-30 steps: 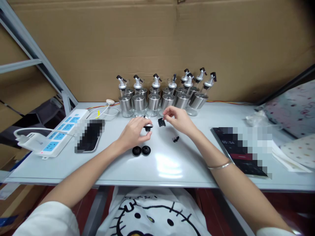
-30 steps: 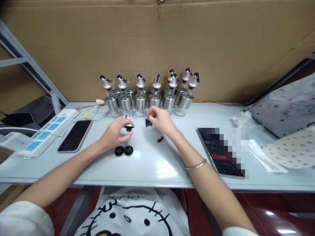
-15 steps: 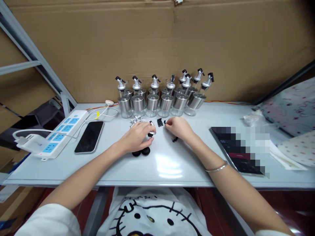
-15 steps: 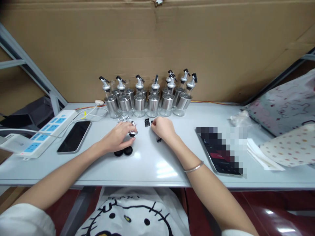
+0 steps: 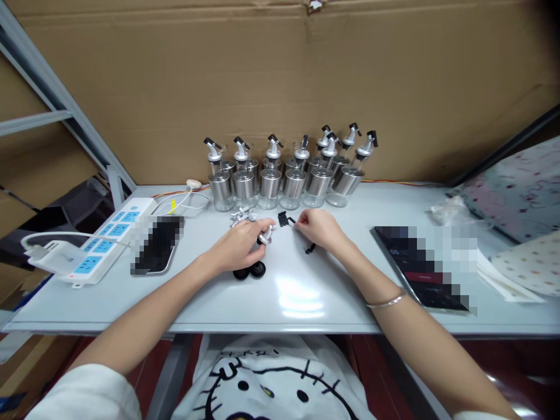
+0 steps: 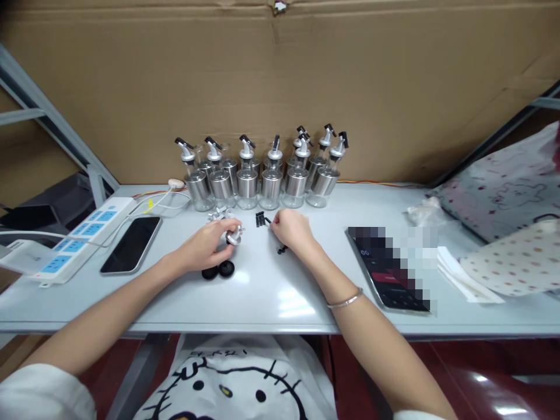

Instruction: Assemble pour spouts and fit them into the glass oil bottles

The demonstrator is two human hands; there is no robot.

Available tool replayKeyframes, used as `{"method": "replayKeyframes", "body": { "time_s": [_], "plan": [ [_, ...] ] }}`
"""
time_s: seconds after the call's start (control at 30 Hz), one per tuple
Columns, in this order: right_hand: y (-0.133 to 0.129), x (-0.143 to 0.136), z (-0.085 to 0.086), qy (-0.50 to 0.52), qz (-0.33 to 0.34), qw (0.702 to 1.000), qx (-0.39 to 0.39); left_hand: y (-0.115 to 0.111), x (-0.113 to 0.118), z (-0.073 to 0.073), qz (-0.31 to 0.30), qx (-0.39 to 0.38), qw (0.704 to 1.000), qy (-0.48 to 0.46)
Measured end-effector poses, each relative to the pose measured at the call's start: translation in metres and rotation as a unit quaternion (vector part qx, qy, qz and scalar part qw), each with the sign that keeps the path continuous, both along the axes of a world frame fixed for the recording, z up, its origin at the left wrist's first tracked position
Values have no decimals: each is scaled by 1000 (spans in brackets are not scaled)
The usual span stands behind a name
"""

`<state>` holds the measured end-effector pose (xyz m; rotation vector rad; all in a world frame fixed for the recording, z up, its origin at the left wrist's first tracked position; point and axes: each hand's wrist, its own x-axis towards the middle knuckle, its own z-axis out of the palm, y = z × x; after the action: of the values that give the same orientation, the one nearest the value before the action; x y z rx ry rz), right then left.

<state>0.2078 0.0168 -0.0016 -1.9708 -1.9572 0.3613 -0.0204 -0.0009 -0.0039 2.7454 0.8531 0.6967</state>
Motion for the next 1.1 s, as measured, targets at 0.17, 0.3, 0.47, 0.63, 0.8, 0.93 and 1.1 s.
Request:
{"method": "replayKeyframes", "body": {
  "time_s": [0.17,0.3,0.47,0.63,0.8,0.93,1.1],
  "plan": [
    [-5,-10,8,281,70,956,43,2,0,-4,11,-62,997,-38],
    [-15,-20,16,466,99,878,39,4,0,-7,11,-50,998,-25],
    [-21,-25,15,474,92,876,10,6,0,-7,8,-31,999,-29],
    [-19,-27,7,466,106,878,28,7,0,-8,40,1,999,-5],
    [-19,-28,3,456,126,881,21,6,0,-9,54,20,998,1],
    [-18,-29,0,445,135,885,26,5,0,-10,57,31,998,0],
    [-18,-30,-3,442,143,885,35,4,0,-9,61,41,997,0]
  ]
}}
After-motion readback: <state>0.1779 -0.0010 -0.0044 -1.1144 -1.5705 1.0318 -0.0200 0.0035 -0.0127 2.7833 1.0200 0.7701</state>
